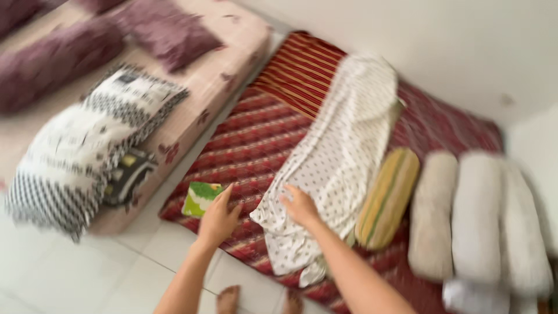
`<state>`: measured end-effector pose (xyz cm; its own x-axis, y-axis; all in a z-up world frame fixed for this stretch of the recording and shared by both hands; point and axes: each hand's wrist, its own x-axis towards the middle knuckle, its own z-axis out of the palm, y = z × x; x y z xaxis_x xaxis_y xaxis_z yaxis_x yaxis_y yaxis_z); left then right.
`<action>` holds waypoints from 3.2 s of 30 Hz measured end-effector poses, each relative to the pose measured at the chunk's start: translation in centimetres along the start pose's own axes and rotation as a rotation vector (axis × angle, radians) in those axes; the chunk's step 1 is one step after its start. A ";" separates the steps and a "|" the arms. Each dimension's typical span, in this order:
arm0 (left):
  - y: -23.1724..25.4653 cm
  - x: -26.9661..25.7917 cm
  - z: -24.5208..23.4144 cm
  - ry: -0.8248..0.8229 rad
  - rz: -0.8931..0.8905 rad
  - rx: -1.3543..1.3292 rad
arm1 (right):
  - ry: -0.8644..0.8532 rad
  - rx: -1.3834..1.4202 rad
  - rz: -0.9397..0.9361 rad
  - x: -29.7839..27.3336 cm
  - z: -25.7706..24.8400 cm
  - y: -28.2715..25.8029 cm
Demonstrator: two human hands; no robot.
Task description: The person puts a black-and-white checkered pillowcase on a white pillow, adjusting the corners and smoothing the fabric. They then place the finished pillow on a nearby bed. Next, they put a yellow Winnie the Pooh pillowcase on another white pillow, tucking the edges and smoothing the surface.
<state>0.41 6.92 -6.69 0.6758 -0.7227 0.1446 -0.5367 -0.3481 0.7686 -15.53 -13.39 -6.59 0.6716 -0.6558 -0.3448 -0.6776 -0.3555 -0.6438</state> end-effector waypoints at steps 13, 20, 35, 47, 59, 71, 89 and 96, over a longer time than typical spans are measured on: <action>-13.4 -18.4 8.0 0.250 -0.739 0.042 | -0.334 0.026 0.098 16.9 25.9 15.8; -28.6 -24.8 16.6 0.047 -0.627 -0.172 | -0.417 0.230 0.395 25.6 38.0 20.7; -39.2 -20.2 14.7 -0.239 -0.890 0.003 | -0.101 0.445 0.505 29.3 47.7 13.7; -38.8 -15.7 16.9 0.081 -0.918 -0.364 | -0.350 0.971 0.085 24.7 40.4 4.5; -20.7 0.9 5.9 -0.182 -0.648 -1.436 | -0.450 1.206 -0.194 15.1 16.6 -4.2; 2.6 7.1 -0.6 -0.136 -0.224 -0.996 | 0.054 0.706 -0.502 -1.4 -2.4 -14.9; 22.0 11.4 -7.9 -0.351 -0.398 -1.486 | 0.325 1.217 0.133 -8.5 -14.5 2.5; 27.6 10.3 -1.2 -0.614 -0.085 -1.275 | 0.427 1.313 -0.223 -12.4 -17.1 1.8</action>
<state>-6.81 -9.42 16.77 0.1819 -0.9827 0.0339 0.5337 0.1277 0.8360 -30.18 -17.29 8.25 0.4237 -0.9029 -0.0722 0.3616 0.2417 -0.9005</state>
